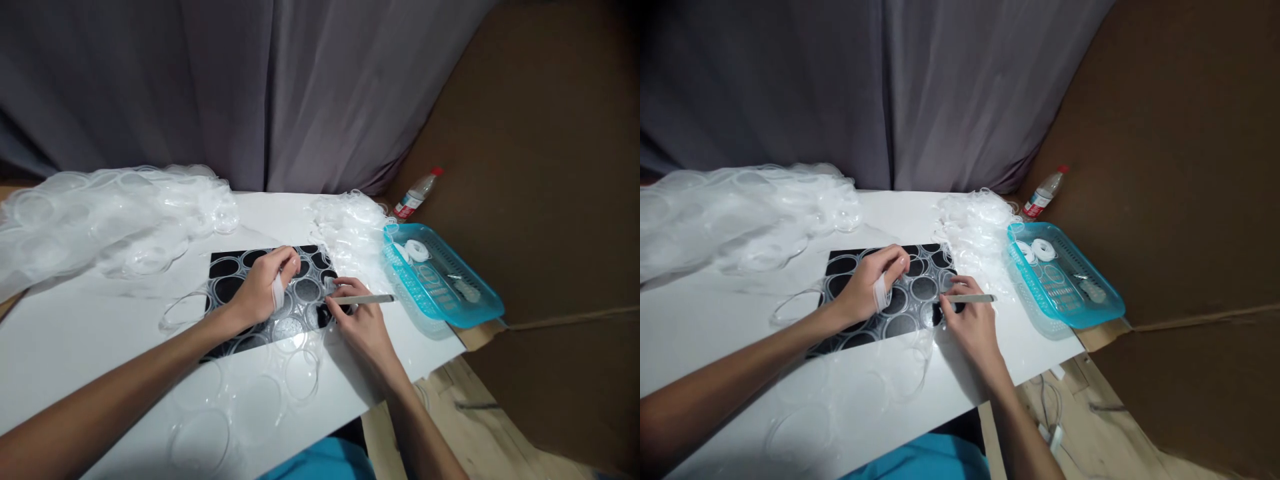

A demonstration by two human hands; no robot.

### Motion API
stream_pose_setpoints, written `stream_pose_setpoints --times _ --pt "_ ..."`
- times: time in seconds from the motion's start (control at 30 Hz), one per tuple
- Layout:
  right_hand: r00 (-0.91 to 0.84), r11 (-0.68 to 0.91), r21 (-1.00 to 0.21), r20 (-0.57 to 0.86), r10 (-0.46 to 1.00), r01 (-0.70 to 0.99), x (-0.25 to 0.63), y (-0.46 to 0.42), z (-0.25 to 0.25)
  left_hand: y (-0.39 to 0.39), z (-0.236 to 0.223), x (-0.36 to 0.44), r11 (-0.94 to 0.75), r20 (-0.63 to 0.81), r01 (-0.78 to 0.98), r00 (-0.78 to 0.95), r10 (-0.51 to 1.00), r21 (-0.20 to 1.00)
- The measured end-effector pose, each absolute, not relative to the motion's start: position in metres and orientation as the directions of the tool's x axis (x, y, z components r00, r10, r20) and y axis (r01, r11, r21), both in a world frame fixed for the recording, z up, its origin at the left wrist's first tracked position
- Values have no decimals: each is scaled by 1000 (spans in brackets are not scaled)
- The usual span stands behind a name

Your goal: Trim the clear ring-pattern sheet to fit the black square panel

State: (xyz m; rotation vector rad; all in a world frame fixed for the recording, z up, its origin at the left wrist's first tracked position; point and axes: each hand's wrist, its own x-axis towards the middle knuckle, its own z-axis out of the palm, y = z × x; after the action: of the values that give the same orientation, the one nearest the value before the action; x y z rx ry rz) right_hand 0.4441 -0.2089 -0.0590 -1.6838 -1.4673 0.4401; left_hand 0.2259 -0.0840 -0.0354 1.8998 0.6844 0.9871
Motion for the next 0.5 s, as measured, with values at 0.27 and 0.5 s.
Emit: stream_pose_setpoints --times 0.27,0.5 --pt "235 99 -763 316 919 638 453 -190 -69 -88 -18 218 -523 425 65 504 752 850" --pt "212 82 -792 259 942 605 476 -164 -73 -103 -19 159 -896 685 131 601 412 424"
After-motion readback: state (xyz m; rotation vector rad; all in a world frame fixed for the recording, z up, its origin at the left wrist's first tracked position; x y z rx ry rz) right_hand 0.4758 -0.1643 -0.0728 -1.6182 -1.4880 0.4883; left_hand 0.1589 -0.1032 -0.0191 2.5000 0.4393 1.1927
